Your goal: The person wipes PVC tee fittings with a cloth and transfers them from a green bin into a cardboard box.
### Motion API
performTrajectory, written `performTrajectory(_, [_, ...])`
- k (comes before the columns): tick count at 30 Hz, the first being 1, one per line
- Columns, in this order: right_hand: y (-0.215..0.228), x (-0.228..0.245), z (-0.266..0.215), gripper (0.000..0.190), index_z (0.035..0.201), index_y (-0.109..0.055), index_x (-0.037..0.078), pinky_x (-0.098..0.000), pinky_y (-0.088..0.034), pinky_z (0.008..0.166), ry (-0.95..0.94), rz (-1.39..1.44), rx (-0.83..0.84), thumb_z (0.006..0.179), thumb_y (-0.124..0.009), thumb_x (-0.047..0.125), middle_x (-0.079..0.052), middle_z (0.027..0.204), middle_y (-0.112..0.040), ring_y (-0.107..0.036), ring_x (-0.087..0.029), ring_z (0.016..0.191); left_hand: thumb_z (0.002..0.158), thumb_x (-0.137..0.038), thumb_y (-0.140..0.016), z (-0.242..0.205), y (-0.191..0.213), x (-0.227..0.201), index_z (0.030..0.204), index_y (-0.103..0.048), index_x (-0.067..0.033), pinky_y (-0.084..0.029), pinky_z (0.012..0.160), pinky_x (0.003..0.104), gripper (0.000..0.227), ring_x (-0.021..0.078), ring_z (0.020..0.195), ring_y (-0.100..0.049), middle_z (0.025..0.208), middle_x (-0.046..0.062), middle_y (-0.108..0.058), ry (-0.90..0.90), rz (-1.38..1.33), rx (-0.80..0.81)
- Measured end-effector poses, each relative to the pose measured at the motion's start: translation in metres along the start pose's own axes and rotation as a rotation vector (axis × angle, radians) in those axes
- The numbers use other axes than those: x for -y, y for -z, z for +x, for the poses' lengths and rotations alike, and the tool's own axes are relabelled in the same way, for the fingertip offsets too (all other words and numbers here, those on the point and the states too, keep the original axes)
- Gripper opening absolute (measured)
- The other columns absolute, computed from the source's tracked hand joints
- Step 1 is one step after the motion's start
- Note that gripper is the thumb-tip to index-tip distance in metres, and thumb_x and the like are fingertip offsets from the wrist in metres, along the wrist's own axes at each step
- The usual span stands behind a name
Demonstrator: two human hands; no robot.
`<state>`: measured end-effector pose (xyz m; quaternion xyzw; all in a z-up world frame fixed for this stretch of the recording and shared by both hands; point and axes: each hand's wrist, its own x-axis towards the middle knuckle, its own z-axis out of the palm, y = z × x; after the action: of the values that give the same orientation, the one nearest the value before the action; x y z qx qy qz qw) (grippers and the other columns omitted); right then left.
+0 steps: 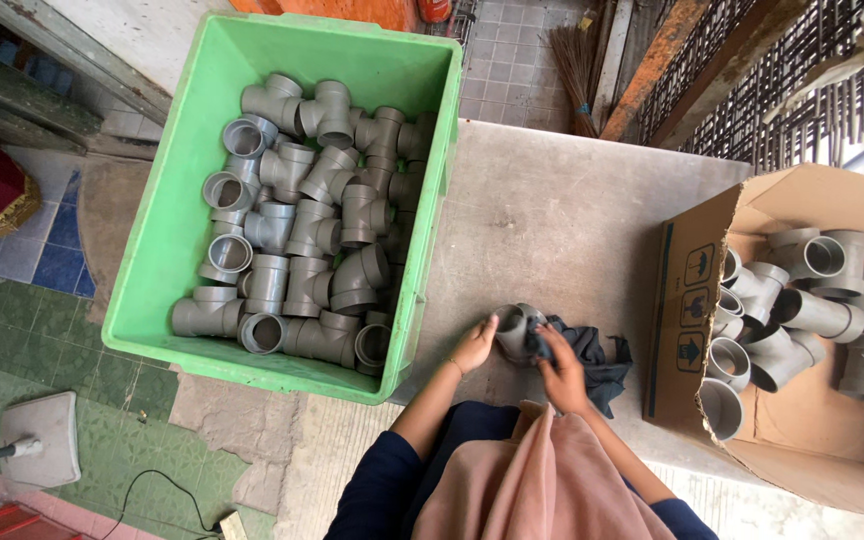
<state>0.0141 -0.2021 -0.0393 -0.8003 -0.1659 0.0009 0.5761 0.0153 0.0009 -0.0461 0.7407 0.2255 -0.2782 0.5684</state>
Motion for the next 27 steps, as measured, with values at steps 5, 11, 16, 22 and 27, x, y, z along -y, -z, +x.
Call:
performTrajectory(5, [-0.012, 0.010, 0.008, 0.055, 0.139, -0.052, 0.019, -0.0582, -0.034, 0.104, 0.152, -0.429, 0.223, 0.084, -0.061, 0.017, -0.004, 0.143, -0.051, -0.039, -0.032, 0.137, 0.104, -0.038, -0.032, -0.003, 0.004, 0.004, 0.144, -0.043, -0.0076, -0.040, 0.107, 0.049, 0.052, 0.0346, 0.127, -0.050, 0.135, 0.021, -0.054, -0.297, 0.092, -0.371])
performTrajectory(11, [-0.024, 0.025, 0.023, 0.053, 0.141, -0.045, 0.029, -0.0547, -0.032, 0.101, 0.318, -0.873, 0.304, 0.091, -0.051, 0.043, 0.007, 0.145, -0.046, -0.039, -0.017, 0.136, 0.097, -0.041, -0.046, -0.030, 0.010, -0.001, 0.147, -0.031, 0.0009, -0.034, 0.105, 0.062, 0.067, 0.0414, 0.133, -0.042, 0.144, 0.027, -0.041, -0.522, 0.361, -0.440])
performTrajectory(16, [-0.032, 0.035, 0.030, 0.059, 0.141, -0.045, 0.027, -0.0422, -0.037, 0.086, 0.409, -0.988, 0.338, 0.084, -0.050, 0.040, 0.006, 0.138, -0.050, -0.047, -0.017, 0.123, 0.084, -0.060, -0.055, -0.034, 0.014, 0.023, 0.150, -0.017, 0.0064, -0.023, 0.106, 0.070, 0.101, 0.0436, 0.140, -0.030, 0.152, 0.028, -0.029, -0.657, 0.680, -0.509])
performTrajectory(22, [-0.034, 0.028, 0.045, 0.070, 0.138, -0.049, 0.026, -0.0389, -0.042, 0.078, 0.408, -1.063, 0.486, 0.070, -0.061, 0.036, 0.006, 0.133, -0.055, -0.052, -0.020, 0.109, 0.046, -0.047, -0.076, -0.044, -0.003, 0.020, 0.148, -0.014, 0.0088, -0.016, 0.110, 0.073, 0.131, 0.0450, 0.142, -0.023, 0.153, 0.029, -0.021, -0.538, 0.680, -0.426])
performTrajectory(27, [-0.026, 0.049, 0.053, 0.065, 0.146, -0.040, 0.026, -0.0709, -0.014, 0.107, 0.250, -0.939, 0.609, 0.088, -0.048, 0.056, 0.005, 0.150, -0.041, -0.028, -0.030, 0.143, 0.061, -0.025, -0.074, -0.025, -0.015, 0.013, 0.150, -0.008, 0.0065, -0.007, 0.105, 0.079, 0.116, 0.0431, 0.147, -0.009, 0.159, 0.026, -0.008, -0.324, 0.731, -0.453])
